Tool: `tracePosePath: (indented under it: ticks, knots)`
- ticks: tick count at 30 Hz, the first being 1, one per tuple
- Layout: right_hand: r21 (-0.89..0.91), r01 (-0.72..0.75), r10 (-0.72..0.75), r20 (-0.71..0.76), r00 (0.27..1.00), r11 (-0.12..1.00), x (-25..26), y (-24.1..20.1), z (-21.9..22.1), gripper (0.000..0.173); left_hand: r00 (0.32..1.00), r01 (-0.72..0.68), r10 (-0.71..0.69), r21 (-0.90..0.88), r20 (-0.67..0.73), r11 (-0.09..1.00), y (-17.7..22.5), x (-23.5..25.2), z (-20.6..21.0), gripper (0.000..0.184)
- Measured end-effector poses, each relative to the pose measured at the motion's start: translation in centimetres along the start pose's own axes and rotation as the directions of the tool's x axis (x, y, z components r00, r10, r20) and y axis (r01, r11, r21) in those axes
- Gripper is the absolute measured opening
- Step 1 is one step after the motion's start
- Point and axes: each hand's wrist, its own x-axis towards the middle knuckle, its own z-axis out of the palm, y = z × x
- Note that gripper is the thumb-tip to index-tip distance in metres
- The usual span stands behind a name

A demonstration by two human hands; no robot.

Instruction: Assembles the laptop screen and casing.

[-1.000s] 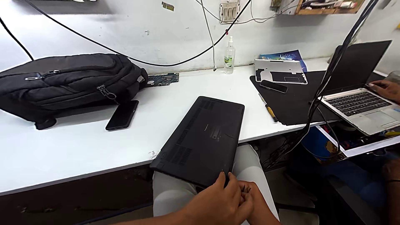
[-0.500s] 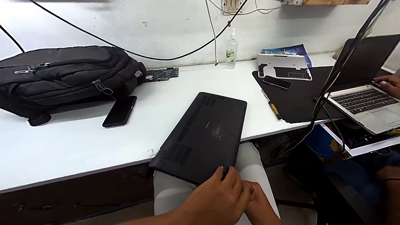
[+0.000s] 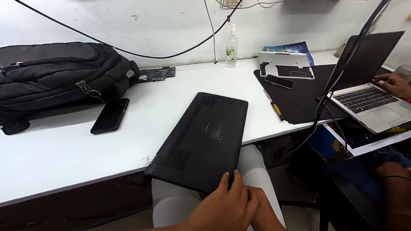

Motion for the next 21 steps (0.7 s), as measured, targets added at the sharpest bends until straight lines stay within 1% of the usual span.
tracePosePath:
  ticks: [3,5,6,8,9,10,11,12,13,14,15,16,17,19,20,21]
  knots:
    - [0.132,0.04,-0.066,0.198,0.978,0.99,0.4,1.6,-1.5,0.01,0.995,0.029,-0.041,-0.12,-0.095,0.992,-2.2,-1.3,-0.1,0.031]
    - [0.154,0.014,-0.057,0.281,0.958,0.988,1.2,2.2,-2.4,0.022,0.982,0.088,-0.12,-0.209,-0.148,0.974,-3.6,-2.0,0.3,0.032]
    - [0.147,-0.012,-0.032,0.291,0.956,0.989,1.5,2.2,-2.6,0.027,0.976,0.113,-0.154,-0.248,-0.155,0.962,-4.2,-2.2,0.6,0.038]
    - [0.149,-0.077,0.035,0.264,0.964,0.986,2.0,1.8,-2.4,0.036,0.969,0.172,-0.218,-0.316,-0.118,0.933,-5.2,-2.8,0.9,0.056]
    - [0.165,-0.111,0.068,0.245,0.967,0.98,2.4,1.4,-2.1,0.041,0.958,0.221,-0.269,-0.344,-0.098,0.912,-5.8,-3.1,0.9,0.064]
    - [0.185,-0.142,0.098,0.226,0.969,0.972,2.9,0.8,-1.8,0.044,0.934,0.294,-0.348,-0.377,-0.083,0.878,-6.7,-3.6,0.9,0.071]
    - [0.209,-0.165,0.121,0.207,0.971,0.964,3.4,0.2,-1.5,0.046,0.885,0.4,-0.46,-0.39,-0.07,0.829,-7.8,-4.3,0.9,0.077]
    - [0.23,-0.184,0.143,0.184,0.972,0.956,3.9,-0.3,-1.1,0.046,0.807,0.532,-0.589,-0.374,-0.049,0.76,-9.0,-5.3,1.2,0.081]
    - [0.241,-0.203,0.167,0.162,0.972,0.949,4.4,-0.9,-0.6,0.045,0.703,0.666,-0.711,-0.342,-0.01,0.664,-10.0,-6.4,1.6,0.086]
    - [0.247,-0.223,0.191,0.146,0.971,0.943,4.9,-1.3,-0.1,0.047,0.597,0.767,-0.802,-0.311,0.026,0.561,-10.9,-7.5,2.4,0.093]
    - [0.252,-0.238,0.21,0.132,0.969,0.938,5.3,-1.6,0.3,0.05,0.508,0.83,-0.859,-0.297,0.056,0.472,-11.2,-8.4,3.4,0.1]
    - [0.253,-0.24,0.218,0.113,0.969,0.937,5.7,-2.0,0.6,0.054,0.445,0.862,-0.893,-0.296,0.06,0.41,-11.0,-8.8,4.2,0.102]
    - [0.243,-0.229,0.215,0.081,0.973,0.943,6.1,-2.3,0.8,0.059,0.407,0.877,-0.913,-0.296,0.035,0.379,-10.2,-8.7,4.6,0.103]
    - [0.184,-0.187,0.19,0.001,0.982,0.965,6.7,-2.7,0.8,0.071,0.343,0.883,-0.939,-0.339,0.0,0.323,-7.8,-8.2,4.4,0.094]
    - [0.151,-0.164,0.172,-0.042,0.984,0.975,6.9,-3.0,0.5,0.072,0.311,0.883,-0.95,-0.379,0.029,0.278,-6.5,-8.1,3.7,0.087]
    - [0.115,-0.15,0.158,-0.062,0.985,0.982,7.2,-3.2,-0.3,0.07,0.296,0.874,-0.951,-0.426,0.086,0.233,-5.2,-8.1,2.7,0.08]
